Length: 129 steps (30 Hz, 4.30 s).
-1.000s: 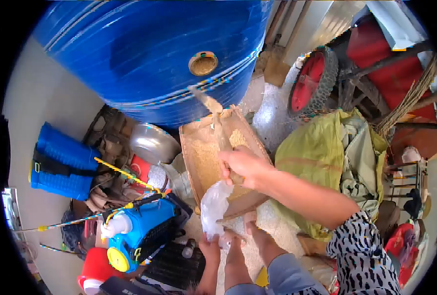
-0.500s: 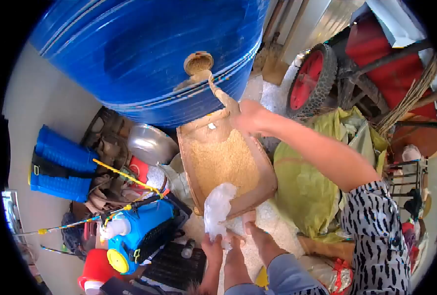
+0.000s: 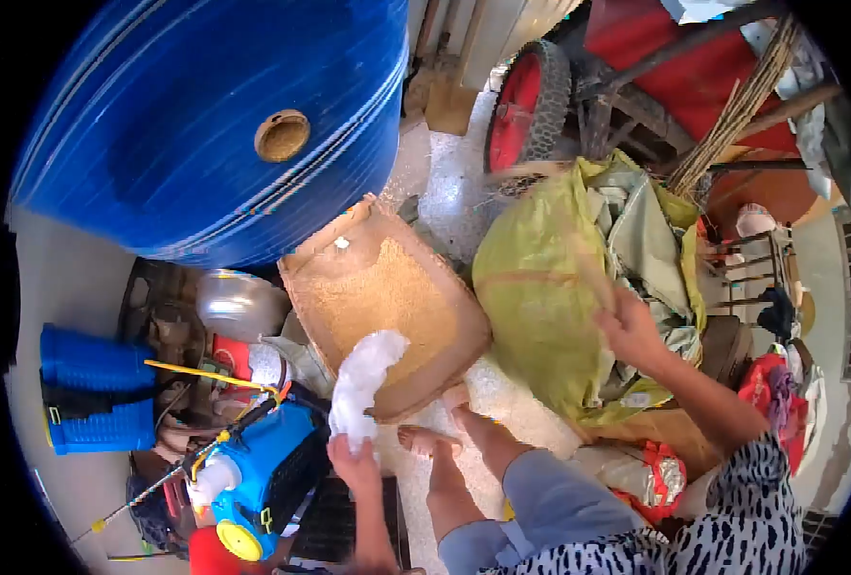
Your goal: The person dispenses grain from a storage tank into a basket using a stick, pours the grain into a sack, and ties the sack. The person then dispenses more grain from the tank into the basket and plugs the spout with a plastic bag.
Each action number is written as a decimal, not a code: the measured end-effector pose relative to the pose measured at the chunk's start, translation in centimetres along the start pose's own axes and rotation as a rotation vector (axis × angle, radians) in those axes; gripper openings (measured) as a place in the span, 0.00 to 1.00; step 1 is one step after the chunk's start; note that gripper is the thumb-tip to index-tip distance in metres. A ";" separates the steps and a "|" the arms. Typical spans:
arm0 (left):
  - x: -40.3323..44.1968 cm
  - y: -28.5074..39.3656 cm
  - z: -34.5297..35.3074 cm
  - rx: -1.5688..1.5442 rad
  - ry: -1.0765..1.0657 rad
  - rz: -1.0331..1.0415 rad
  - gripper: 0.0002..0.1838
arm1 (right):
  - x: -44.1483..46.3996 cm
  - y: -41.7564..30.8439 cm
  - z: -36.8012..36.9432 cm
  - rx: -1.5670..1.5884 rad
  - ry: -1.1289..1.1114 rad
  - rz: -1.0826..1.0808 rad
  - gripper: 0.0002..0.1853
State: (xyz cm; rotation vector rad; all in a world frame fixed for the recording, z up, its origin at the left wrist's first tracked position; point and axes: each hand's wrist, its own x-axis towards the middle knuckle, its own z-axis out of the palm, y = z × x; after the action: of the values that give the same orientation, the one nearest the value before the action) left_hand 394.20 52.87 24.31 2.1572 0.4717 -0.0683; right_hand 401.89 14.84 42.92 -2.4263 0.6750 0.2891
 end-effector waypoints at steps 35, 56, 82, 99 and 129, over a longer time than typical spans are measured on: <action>13.7 9.1 -1.5 -0.452 -0.105 0.035 0.24 | 8.1 -17.6 23.5 0.482 -1.037 -0.351 0.30; 27.3 19.6 4.7 -1.380 -0.388 -0.252 0.17 | 16.9 -24.6 20.1 0.420 -0.115 -0.627 0.13; 32.3 21.3 7.3 -0.520 0.286 0.511 0.19 | 23.4 -28.0 24.0 0.782 -0.050 -0.651 0.11; 20.5 10.4 8.8 -1.022 0.125 -0.231 0.17 | 23.1 -27.1 22.9 0.446 0.267 -1.025 0.15; 36.1 20.9 7.0 -0.417 0.095 -0.119 0.13 | 20.4 -23.0 20.4 -0.014 -0.192 -0.902 0.06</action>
State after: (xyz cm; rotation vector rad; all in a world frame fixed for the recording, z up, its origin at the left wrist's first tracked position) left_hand 435.99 47.52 28.40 1.7279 0.6109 0.0621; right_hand 430.38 34.84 30.79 -2.4053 -0.5177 0.1402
